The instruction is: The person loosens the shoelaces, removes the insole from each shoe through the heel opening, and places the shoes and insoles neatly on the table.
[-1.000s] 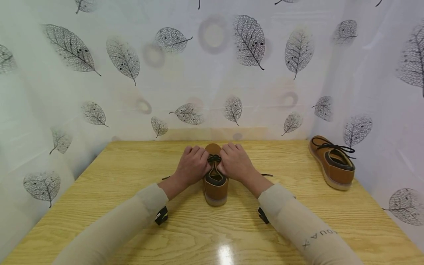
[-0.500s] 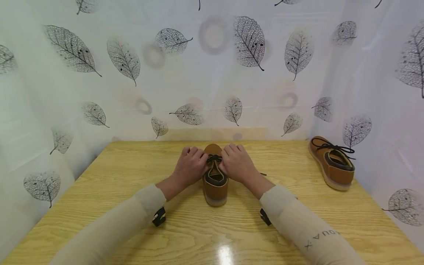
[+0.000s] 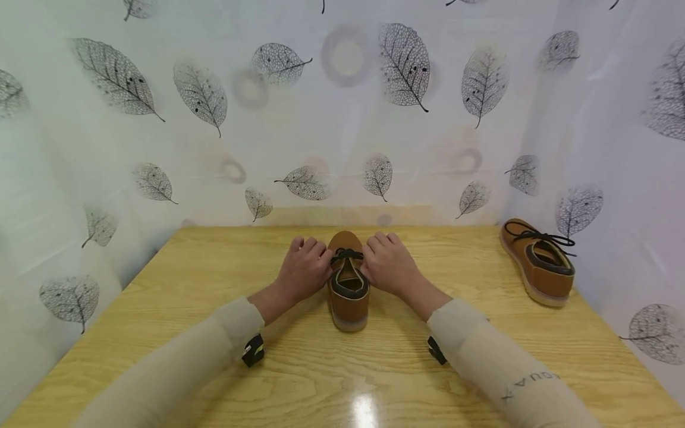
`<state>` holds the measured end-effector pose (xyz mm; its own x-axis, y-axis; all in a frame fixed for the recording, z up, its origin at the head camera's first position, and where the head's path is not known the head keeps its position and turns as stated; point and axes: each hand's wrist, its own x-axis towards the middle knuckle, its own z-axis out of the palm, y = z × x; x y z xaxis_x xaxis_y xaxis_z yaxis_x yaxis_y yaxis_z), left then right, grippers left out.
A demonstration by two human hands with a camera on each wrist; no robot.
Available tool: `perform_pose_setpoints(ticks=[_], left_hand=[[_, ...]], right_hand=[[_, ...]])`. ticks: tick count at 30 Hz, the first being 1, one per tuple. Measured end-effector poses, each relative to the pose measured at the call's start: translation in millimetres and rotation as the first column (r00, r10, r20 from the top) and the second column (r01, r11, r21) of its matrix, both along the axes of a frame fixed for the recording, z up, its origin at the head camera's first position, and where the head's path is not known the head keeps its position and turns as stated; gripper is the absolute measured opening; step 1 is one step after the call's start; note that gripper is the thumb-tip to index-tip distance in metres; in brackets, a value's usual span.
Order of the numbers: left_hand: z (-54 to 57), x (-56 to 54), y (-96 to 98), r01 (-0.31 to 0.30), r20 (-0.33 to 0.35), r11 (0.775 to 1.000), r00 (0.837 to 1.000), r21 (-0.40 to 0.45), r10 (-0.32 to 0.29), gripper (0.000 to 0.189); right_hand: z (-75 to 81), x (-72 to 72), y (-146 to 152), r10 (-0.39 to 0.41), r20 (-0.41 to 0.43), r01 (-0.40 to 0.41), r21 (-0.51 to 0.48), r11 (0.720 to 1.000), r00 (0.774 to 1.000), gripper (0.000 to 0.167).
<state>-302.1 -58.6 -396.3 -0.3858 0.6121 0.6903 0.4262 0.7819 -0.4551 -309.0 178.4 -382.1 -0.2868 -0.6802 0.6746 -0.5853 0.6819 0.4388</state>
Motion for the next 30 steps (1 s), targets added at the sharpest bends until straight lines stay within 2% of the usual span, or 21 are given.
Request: perform_pose_setpoints(ticks=[6, 13, 20, 25, 30], left_hand=[[1.3, 1.3, -3.6, 0.001, 0.01, 1.0, 1.0, -0.02, -0.001, 0.018], [0.5, 0.7, -12.7, 0.012, 0.04, 0.999, 0.999, -0.034, -0.01, 0.016], [-2.0, -2.1, -16.0, 0.01, 0.034, 0.997, 0.999, -0.073, -0.008, 0.018], [-3.4, -3.2, -18.3, 0.033, 0.029, 0.998, 0.999, -0.062, -0.031, 0.021], [-4.5, -4.5, -22.6, 0.029, 0.026, 0.998, 0.999, -0.05, -0.028, 0.021]], right_hand=[[-1.5, -1.6, 4, 0.032, -0.032, -0.032, -0.005, 0.999, 0.999, 0.026], [-2.7, -1.3, 8, 0.031, -0.042, -0.031, -0.01, 0.999, 0.999, 0.026], [-4.1, -1.2, 13, 0.022, -0.066, -0.023, -0.015, 1.0, 0.998, 0.029], [-4.9, -0.4, 16, 0.009, -0.083, -0.01, -0.011, 1.0, 0.997, 0.03], [-4.2, -0.7, 20, 0.002, -0.085, -0.003, -0.005, 1.0, 0.996, 0.031]])
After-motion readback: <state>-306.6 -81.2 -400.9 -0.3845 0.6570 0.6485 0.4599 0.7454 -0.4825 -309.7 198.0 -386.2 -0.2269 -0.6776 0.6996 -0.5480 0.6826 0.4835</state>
